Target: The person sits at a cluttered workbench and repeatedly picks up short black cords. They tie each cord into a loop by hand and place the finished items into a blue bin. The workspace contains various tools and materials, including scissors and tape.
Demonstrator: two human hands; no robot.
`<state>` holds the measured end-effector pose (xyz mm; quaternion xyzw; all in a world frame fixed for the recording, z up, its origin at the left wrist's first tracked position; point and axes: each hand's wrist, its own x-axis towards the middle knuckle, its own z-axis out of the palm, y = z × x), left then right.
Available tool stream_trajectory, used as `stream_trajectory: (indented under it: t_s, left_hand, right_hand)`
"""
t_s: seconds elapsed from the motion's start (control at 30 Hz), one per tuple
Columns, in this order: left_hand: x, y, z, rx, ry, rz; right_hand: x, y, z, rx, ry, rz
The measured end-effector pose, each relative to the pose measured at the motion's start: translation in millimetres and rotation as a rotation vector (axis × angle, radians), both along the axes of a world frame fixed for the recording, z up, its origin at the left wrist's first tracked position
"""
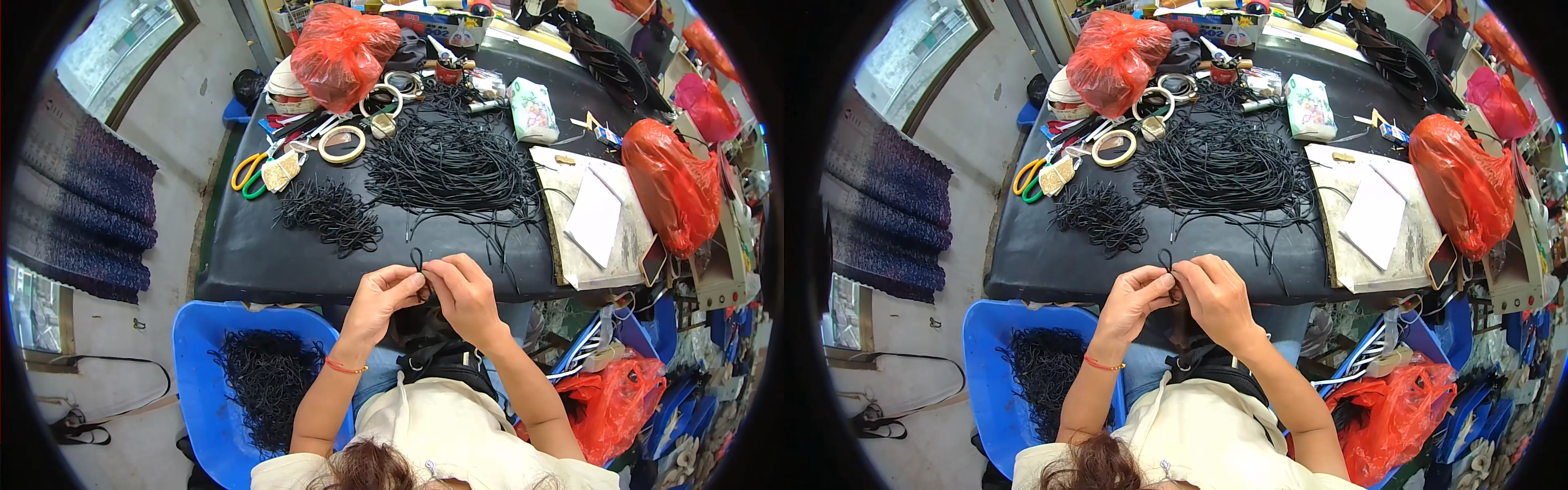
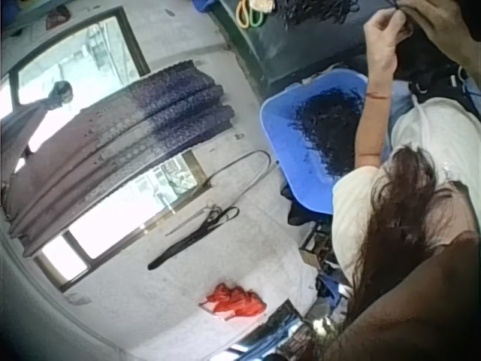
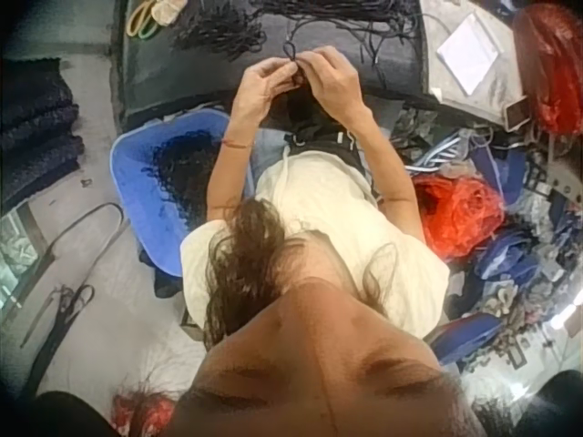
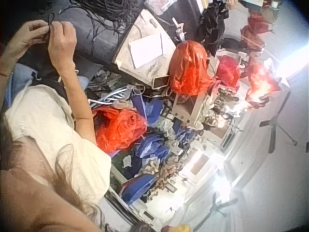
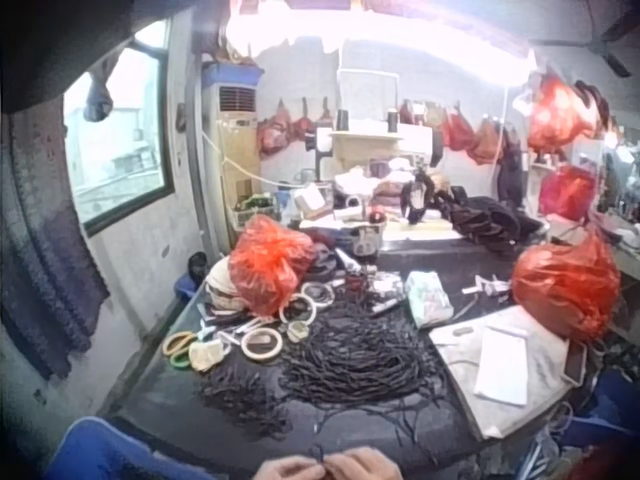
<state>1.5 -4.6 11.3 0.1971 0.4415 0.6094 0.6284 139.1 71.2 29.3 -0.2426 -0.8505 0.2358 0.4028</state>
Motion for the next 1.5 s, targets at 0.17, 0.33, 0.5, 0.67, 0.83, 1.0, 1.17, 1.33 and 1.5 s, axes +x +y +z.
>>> stream_trajectory:
  t_s: [0.17, 0.33, 0.5, 0.67, 0.83, 1.0, 1.17, 1.33, 1.5]
  left_hand:
    - [-1, 0, -1, -0.006, 0.301, 0.108]
    - [8, 0, 8, 0.133, 0.75, -0.153]
    - [10, -2, 22, 0.13, -0.055, 0.12]
    - [11, 5, 9, 0.06, 0.106, 0.103]
    - [17, 6, 3, 0.037, 0.281, 0.167]
    - [15, 3, 0, 0.073, 0.055, 0.163]
    - [27, 2, -2, 0.127, 0.012, 0.312]
    - [49, 5, -8, 0.131, 0.173, 0.518]
    - [53, 6, -3, 0.134, 0.263, 0.581]
  right_hand:
    - [16, 7, 15, 0.097, -0.222, -0.021]
    - [21, 28, 40, 0.17, -0.238, 0.18]
    - [21, 26, 7, -0.285, 0.009, 0.257]
    - [22, 9, 2, -0.307, 0.045, 0.21]
    - [23, -6, 14, -0.628, 0.073, 0.193]
    - [23, -7, 9, -1.188, 0.271, 0.314]
    - [11, -14, -2, -0.865, 0.214, 0.056]
    - [2, -18, 8, -0.797, 0.121, -0.111]
    - [-4, -18, 0, -0.876, 0.231, -0.144]
